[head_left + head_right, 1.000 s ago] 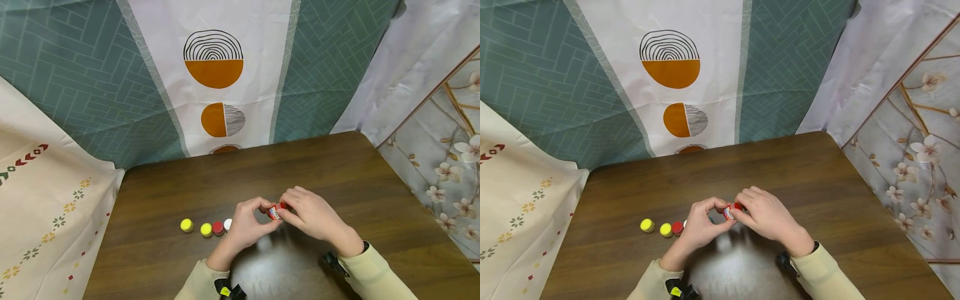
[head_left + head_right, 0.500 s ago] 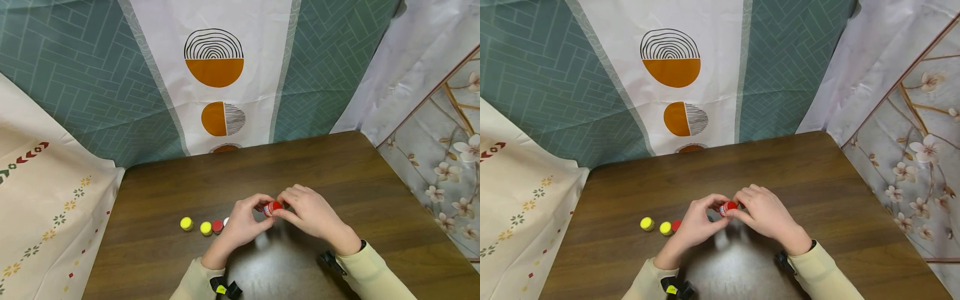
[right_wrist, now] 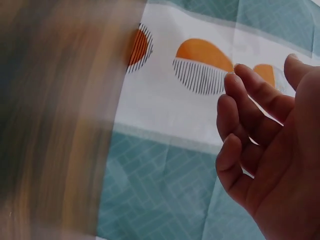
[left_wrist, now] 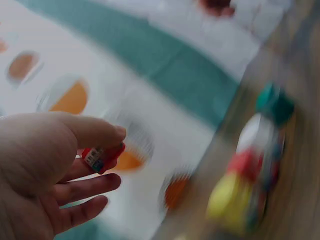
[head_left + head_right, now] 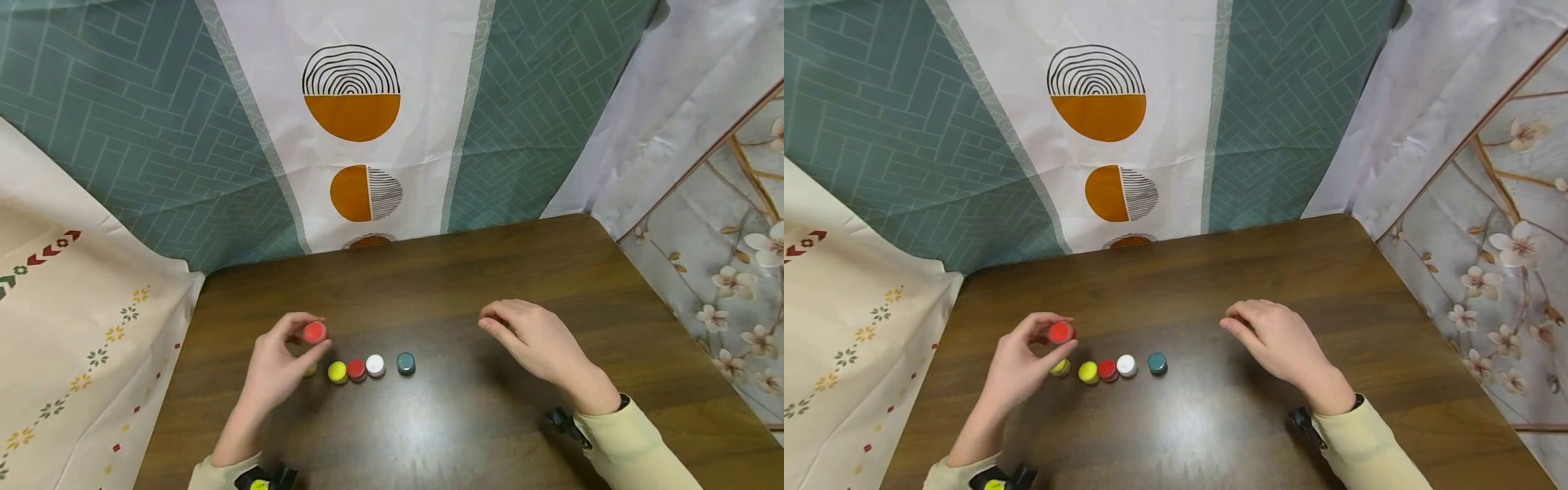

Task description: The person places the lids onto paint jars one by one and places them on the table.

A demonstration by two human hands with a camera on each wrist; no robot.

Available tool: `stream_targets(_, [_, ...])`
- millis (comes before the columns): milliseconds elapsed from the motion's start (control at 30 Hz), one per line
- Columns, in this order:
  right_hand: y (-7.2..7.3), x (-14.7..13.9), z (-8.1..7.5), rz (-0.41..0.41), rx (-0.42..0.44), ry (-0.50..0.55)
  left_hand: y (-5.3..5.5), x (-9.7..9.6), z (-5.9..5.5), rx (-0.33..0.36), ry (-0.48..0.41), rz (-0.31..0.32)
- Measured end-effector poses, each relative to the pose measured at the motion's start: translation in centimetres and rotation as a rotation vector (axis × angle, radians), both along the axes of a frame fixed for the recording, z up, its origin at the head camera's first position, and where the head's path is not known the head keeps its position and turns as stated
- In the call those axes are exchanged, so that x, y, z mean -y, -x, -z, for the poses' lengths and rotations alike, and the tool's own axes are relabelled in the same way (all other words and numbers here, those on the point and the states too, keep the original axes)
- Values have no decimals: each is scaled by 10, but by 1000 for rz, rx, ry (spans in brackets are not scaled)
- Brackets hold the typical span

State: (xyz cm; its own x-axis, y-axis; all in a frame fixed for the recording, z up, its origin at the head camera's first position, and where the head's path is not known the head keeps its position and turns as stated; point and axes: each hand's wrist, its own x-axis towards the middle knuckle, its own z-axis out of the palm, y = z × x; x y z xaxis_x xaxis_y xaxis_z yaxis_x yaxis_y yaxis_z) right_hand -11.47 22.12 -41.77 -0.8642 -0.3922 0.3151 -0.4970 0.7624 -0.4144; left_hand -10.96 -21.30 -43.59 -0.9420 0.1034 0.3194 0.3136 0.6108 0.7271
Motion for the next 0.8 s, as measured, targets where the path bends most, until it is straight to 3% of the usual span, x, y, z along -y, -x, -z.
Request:
stream_targets(100, [-2,-11,0,31,27,-10,-8,35,12,82,27,-159])
stream_targets(200, [-2,-20,0,57,39,-14,-9,58,25,180,68,-236])
stream_targets(400, [-4,-26,-1,88,60,-13,-7,72,52,346,130,-210])
stream_targets(533, [-4,-29,2,98,123,-15,-8,69,64,381,132,-214])
stream_targets(667, [4,-33,7,120,202,-16,-7,68,63,397,124,-198])
stream_targets(800, [21,-42,17,172,271,-36,-6,79,48,439,148,-109])
